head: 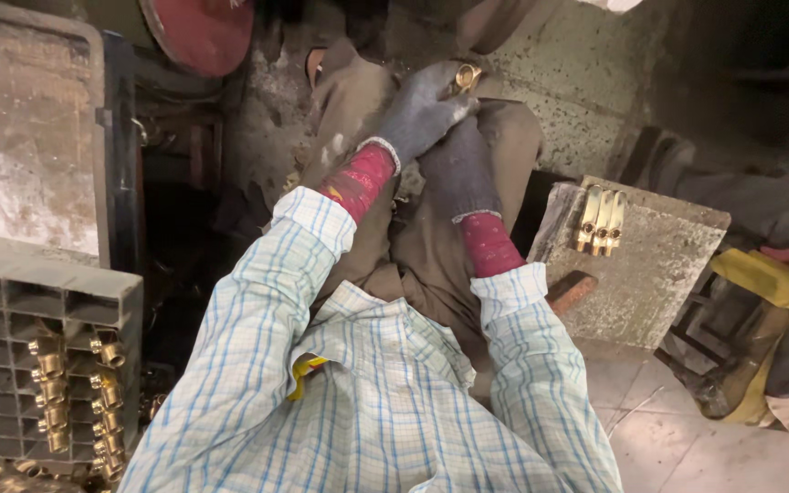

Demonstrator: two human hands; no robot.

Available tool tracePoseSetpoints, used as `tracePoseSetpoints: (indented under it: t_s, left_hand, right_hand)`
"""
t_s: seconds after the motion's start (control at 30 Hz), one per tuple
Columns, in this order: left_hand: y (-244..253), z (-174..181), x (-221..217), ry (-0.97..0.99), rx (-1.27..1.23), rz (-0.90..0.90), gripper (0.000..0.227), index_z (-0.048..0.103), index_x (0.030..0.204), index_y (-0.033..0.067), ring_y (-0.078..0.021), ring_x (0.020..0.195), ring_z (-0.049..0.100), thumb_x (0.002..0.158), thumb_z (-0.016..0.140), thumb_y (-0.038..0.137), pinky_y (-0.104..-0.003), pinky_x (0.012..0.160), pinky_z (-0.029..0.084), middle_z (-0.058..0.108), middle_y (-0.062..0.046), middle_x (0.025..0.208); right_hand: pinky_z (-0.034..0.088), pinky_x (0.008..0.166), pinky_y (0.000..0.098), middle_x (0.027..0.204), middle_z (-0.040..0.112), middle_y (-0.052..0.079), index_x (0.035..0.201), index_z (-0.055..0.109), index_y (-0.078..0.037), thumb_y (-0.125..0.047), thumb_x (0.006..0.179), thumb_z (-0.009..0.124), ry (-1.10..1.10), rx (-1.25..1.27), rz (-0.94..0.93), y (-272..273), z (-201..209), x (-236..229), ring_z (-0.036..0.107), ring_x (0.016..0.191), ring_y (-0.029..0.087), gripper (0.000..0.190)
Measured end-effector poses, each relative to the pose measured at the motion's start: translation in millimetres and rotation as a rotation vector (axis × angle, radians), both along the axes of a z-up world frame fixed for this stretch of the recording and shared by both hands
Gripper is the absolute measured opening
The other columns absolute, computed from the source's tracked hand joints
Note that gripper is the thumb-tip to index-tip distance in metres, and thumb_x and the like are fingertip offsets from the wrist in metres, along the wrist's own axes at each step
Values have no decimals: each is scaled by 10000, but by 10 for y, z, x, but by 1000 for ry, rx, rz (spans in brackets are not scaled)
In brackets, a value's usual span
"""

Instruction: The person sits on the floor and repeatedly rubs small brass fittings with a cloth to clean or polish them. They handle the parts one at a time, rotating them to wipe different surfaces, and place finished pieces on a nearby metal block.

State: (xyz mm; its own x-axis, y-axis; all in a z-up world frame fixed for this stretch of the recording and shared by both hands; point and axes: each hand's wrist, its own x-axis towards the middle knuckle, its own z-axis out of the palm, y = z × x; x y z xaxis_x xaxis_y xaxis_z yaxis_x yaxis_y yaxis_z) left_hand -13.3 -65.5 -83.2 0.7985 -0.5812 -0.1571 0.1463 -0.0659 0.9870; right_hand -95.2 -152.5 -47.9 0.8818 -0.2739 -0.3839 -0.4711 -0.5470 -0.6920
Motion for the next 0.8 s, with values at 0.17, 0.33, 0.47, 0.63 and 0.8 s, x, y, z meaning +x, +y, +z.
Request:
tracePoseSetpoints:
  t_s: [0.17, 0.33, 0.47, 0.63, 0.8]
  left_hand:
    - [-14, -69, 32, 221, -129, -22, 300, 676, 1213, 14, -98, 964, 625, 930, 692, 110, -279, 873, 535, 714, -39, 1058]
    - [196, 175, 61, 253, -269, -62, 285, 700, 1192, -5, -92, 929, 646, 920, 704, 81, -281, 856, 553, 718, -14, 1012]
    - [284, 433, -248, 134, -201, 112, 290, 687, 1182, -25, -104, 933, 630, 929, 749, 102, -287, 854, 555, 705, -42, 1015]
    - [279, 441, -243, 99, -232, 23, 398, 615, 1296, -39, -123, 1066, 670, 936, 715, 99, -290, 957, 553, 702, -62, 1167]
    - [107, 228, -109, 220, -120, -16, 391, 608, 1348, -31, -118, 1022, 646, 980, 653, 93, -276, 910, 548, 721, -81, 1165]
  right_hand:
    - [582, 858, 380, 1090, 758, 168, 1207, 572, 23, -170, 834, 769, -118, 100, -81, 47, 148, 33, 758, 1031, 288, 464]
    - [573, 826, 397, 1043, 749, 182, 1203, 639, -20, -140, 867, 771, 79, 206, 67, -112, 633, -5, 721, 963, 329, 381]
    - [558, 854, 390, 1085, 725, 177, 1301, 539, -1, -153, 880, 751, -163, -39, -49, 21, 714, -181, 730, 1013, 305, 495]
    - [560, 900, 408, 1143, 726, 213, 1267, 567, -2, -111, 958, 699, -207, -38, 58, -83, 558, -222, 724, 1073, 343, 353]
    - [586, 865, 424, 1142, 722, 217, 1221, 547, -15, -57, 947, 691, 25, 14, 75, -340, 316, 20, 727, 1060, 328, 312]
